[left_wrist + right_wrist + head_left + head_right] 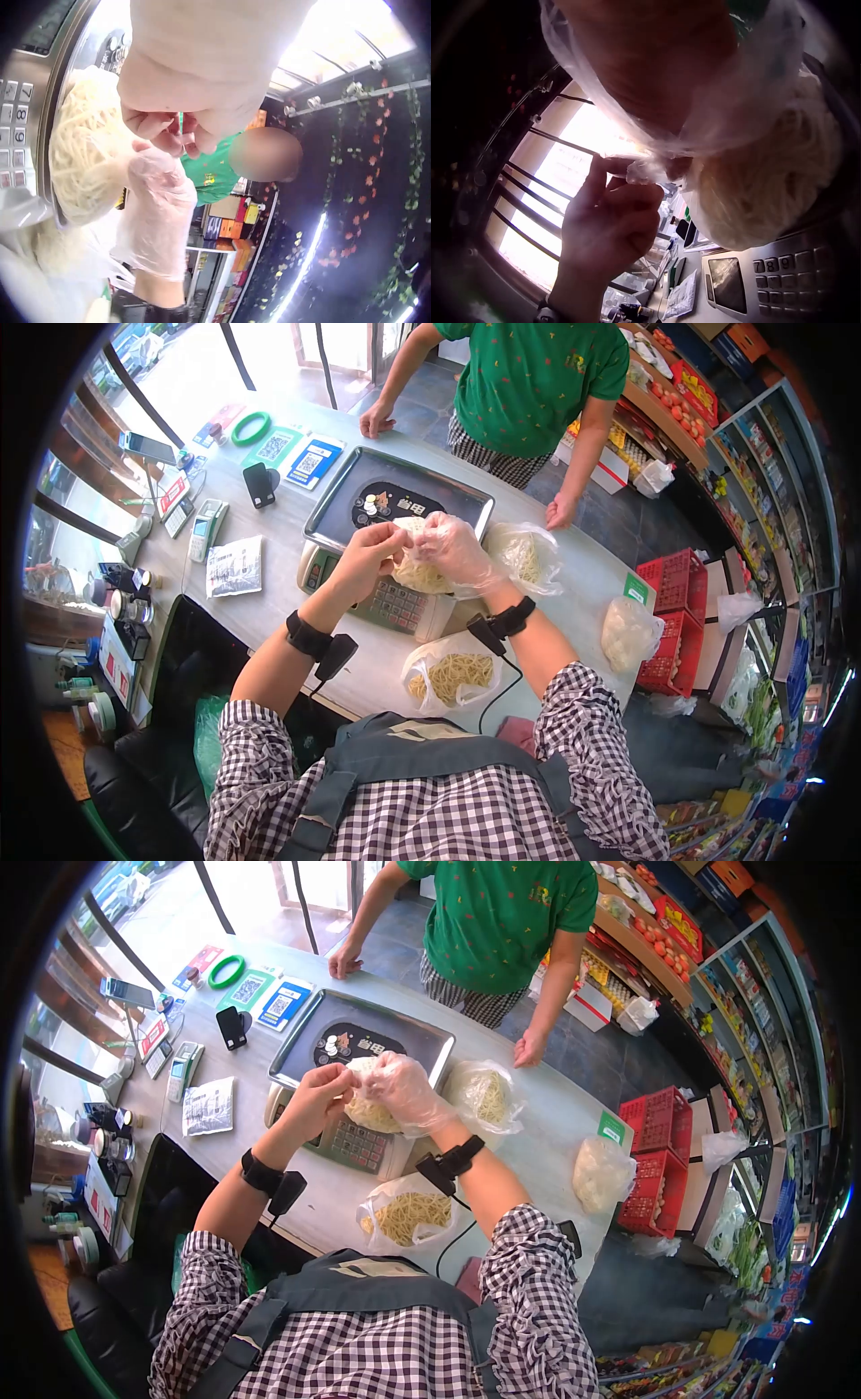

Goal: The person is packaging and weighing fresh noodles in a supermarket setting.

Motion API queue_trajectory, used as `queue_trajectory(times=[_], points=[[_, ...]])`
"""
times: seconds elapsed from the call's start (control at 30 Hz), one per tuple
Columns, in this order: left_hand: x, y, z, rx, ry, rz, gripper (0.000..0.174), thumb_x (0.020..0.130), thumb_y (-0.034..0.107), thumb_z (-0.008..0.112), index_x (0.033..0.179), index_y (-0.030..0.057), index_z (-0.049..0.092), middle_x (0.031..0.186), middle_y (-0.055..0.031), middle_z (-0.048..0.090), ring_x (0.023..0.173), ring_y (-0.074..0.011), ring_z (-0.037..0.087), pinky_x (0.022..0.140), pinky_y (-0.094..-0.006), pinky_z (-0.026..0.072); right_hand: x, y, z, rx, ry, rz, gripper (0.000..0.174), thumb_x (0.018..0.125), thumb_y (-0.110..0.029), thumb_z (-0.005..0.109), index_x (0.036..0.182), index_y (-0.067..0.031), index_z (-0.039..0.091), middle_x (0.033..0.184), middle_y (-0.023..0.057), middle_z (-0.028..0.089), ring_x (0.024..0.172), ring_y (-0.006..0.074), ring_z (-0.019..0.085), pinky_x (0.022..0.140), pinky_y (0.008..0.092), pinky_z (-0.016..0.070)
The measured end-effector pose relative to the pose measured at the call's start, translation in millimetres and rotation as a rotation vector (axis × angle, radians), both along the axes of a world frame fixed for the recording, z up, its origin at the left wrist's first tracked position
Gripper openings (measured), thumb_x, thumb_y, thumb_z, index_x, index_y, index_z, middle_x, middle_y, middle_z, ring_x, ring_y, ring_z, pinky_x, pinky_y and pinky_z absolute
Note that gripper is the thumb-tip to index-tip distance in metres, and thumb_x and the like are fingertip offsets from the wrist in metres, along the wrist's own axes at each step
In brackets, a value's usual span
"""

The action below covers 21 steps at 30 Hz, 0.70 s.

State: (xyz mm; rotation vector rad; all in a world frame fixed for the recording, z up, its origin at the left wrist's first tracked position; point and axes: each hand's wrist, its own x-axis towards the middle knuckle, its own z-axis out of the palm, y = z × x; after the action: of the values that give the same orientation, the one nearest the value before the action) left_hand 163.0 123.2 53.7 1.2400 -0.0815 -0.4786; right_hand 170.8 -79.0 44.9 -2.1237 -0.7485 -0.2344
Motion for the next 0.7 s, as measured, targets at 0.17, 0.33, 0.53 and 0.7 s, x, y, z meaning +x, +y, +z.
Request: queue_trajectory(times=[0.17, 0.33, 0.53, 0.7], points=[[-6, 15, -10, 0.052, 0.033, -0.038, 0.021, 0.093, 0.019, 0.062, 0.078, 0.0045, 0.058, 0.07, 0.002, 0.055, 0.056, -0.0028, 0.041, 0.046, -0.0172, 0.0256, 4, -4, -17, -0.001, -0.107, -0.078, 0.008, 0.07, -0.002, 0.069, 0.077, -0.0048, 0.069, 0.074, 0.0096, 0.058, 0.068, 0.0268, 0.06, 0.062, 0.036, 0.0479], [2, 2, 18, 0.086, -0.055, -0.093, 0.02, 0.094, 0.021, 0.058, 0.088, 0.0022, 0.061, 0.07, 0.0038, 0.049, 0.063, -0.0031, 0.042, 0.054, -0.0191, 0.0305, -10, -4, -11, 0.113, -0.052, -0.17, 0.006, 0.073, -0.007, 0.07, 0.077, -0.0033, 0.068, 0.078, 0.0114, 0.061, 0.075, 0.0293, 0.061, 0.069, 0.0392, 0.0501], [41, -40, 77, 0.193, -0.271, -0.294, 0.032, 0.098, 0.03, 0.051, 0.086, 0.0011, 0.06, 0.071, 0.0039, 0.044, 0.064, -0.0054, 0.04, 0.058, -0.0213, 0.0321, -82, -52, 52, 0.24, 0.005, -0.284, 0.023, 0.081, -0.014, 0.072, 0.102, -0.0057, 0.068, 0.082, 0.0085, 0.066, 0.072, 0.0215, 0.061, 0.068, 0.0314, 0.0497], [69, -89, 121, 0.13, -0.234, -0.344, 0.039, 0.098, 0.042, 0.051, 0.079, 0.0085, 0.055, 0.075, 0.0023, 0.049, 0.066, -0.0049, 0.038, 0.058, -0.0221, 0.0332, -168, -124, 47, 0.422, 0.522, -0.452, 0.024, 0.087, -0.014, 0.067, 0.107, 0.0011, 0.066, 0.088, 0.0059, 0.067, 0.082, 0.0121, 0.061, 0.077, 0.0262, 0.0478]])
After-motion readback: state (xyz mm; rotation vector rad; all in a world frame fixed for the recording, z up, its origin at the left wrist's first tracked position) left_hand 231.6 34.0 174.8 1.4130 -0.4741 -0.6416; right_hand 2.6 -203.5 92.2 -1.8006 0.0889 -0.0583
